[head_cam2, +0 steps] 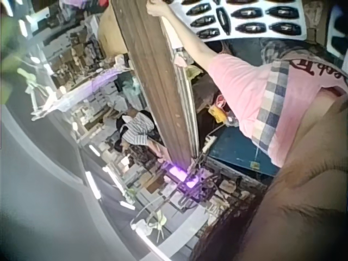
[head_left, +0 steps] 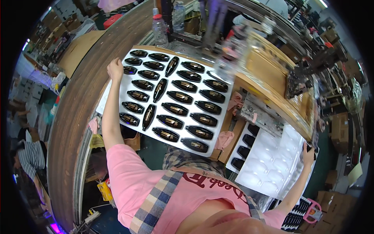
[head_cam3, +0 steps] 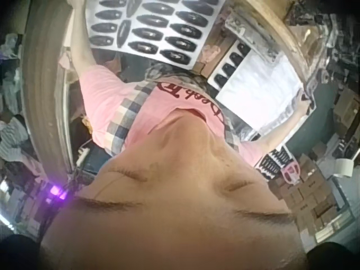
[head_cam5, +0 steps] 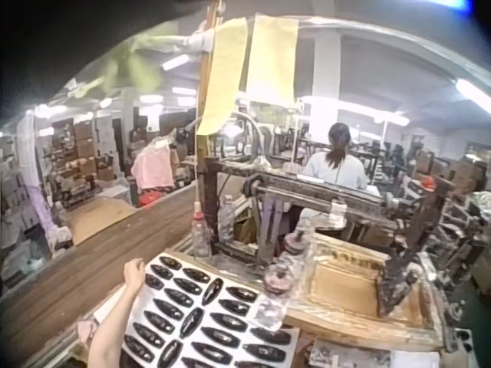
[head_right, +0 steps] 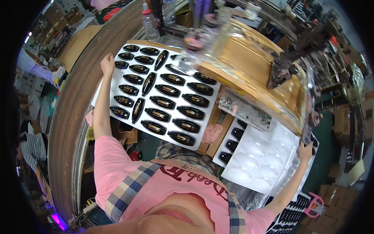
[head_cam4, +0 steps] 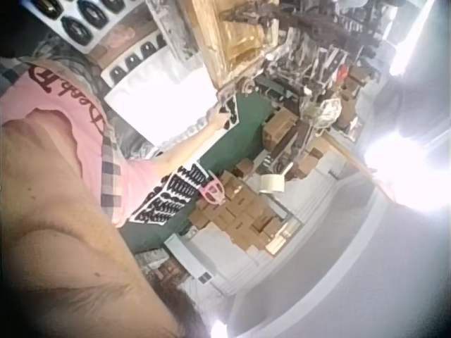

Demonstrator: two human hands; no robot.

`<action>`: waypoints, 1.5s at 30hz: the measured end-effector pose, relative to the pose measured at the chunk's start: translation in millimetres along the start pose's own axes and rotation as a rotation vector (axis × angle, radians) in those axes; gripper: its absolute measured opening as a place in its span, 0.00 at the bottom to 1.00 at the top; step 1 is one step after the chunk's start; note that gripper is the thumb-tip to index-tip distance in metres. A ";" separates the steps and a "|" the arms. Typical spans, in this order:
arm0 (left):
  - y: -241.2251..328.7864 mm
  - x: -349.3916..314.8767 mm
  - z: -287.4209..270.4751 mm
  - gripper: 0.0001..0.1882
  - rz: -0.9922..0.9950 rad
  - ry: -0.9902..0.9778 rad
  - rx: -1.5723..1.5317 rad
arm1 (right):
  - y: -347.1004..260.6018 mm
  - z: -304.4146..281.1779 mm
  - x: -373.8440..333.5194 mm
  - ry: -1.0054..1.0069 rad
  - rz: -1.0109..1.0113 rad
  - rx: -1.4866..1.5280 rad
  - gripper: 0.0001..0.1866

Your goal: Manually assembling hair clips by inserting them into a specialized tray and applying printed components.

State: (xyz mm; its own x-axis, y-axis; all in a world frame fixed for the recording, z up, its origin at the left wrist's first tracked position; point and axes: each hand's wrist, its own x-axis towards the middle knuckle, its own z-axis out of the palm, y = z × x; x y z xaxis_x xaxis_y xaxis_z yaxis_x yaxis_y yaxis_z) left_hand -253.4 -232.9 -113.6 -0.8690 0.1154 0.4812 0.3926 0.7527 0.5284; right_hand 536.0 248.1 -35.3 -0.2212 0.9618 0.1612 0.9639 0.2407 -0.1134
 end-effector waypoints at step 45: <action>-87.3 -10.3 -18.7 0.11 -0.468 -0.151 -0.206 | 33.2 46.7 104.3 0.117 -0.276 -0.067 0.30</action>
State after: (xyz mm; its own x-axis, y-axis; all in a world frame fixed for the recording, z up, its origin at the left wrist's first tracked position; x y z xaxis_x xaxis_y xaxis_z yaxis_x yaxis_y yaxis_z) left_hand -273.1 -311.9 -151.7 -0.9931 -0.0987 0.0628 -0.0098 0.6049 0.7962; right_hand 538.0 362.5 -68.1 -0.4617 0.8387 0.2890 0.8781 0.4783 0.0145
